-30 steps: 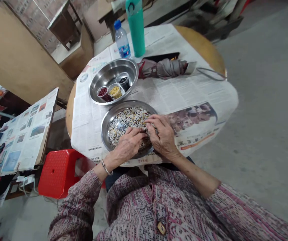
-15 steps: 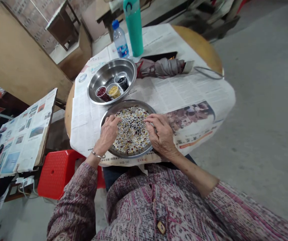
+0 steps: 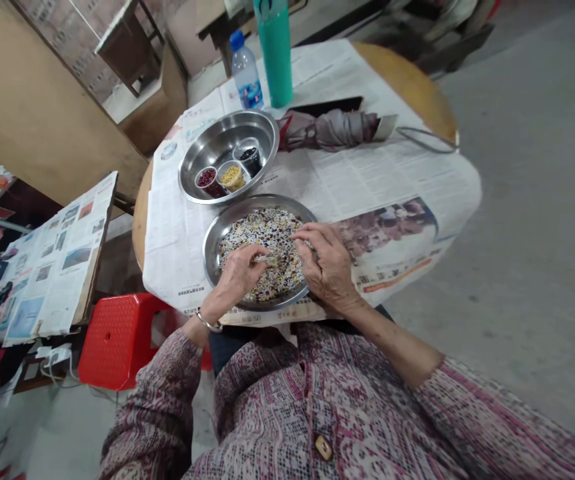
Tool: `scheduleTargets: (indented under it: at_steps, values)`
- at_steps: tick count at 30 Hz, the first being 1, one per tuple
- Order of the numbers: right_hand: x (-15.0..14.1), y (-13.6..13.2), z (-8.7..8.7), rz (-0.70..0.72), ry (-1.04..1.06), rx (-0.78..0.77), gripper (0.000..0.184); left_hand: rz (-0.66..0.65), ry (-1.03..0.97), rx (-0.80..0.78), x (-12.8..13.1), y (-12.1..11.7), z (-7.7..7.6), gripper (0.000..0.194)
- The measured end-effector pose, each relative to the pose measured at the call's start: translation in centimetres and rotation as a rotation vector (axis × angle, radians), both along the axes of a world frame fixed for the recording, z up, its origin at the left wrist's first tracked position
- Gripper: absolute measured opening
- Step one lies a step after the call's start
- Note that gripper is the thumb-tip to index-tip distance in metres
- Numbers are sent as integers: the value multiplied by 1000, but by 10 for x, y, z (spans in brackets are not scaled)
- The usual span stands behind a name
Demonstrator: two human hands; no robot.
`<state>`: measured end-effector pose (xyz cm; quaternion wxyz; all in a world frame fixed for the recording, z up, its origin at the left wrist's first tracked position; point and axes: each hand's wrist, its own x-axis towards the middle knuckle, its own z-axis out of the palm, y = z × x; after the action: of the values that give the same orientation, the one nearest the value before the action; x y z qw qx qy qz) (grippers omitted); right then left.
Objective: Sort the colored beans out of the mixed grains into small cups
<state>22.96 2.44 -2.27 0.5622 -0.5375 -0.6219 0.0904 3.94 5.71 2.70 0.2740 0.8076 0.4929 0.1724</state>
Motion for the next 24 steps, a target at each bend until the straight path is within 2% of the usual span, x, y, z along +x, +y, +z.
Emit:
scheduleTargets:
  at_steps: [3, 6, 8, 10, 12, 14, 16, 19, 24]
  values:
    - [-1, 1, -1, 1, 0, 16, 18, -20, -198, -37, 10, 8, 1, 21]
    - [-2, 1, -1, -4, 9, 28, 18, 12, -201, -11, 0, 6, 11, 23]
    - [-2, 1, -1, -6, 16, 30, 19, 25, -71, 37, -13, -2, 20, 24]
    - [-2, 1, 0, -2, 19, 25, 18, 19, 152, 89, -26, -13, 31, 38]
    - [-2, 1, 0, 4, 23, 12, 18, 14, 402, 81, -34, -24, 40, 52]
    - [-2, 1, 0, 1, 28, -3, 19, -2, 541, 33, -35, -34, 45, 53]
    - [-1, 1, -1, -1, 26, -19, 19, -33, 534, -31, -30, -41, 44, 43]
    - [-1, 1, -1, 2, 21, -32, 20, -71, 359, -80, -15, -43, 31, 28]
    - [-1, 1, 0, -1, 32, -28, 19, 11, 81, -77, 13, -25, 4, 31]
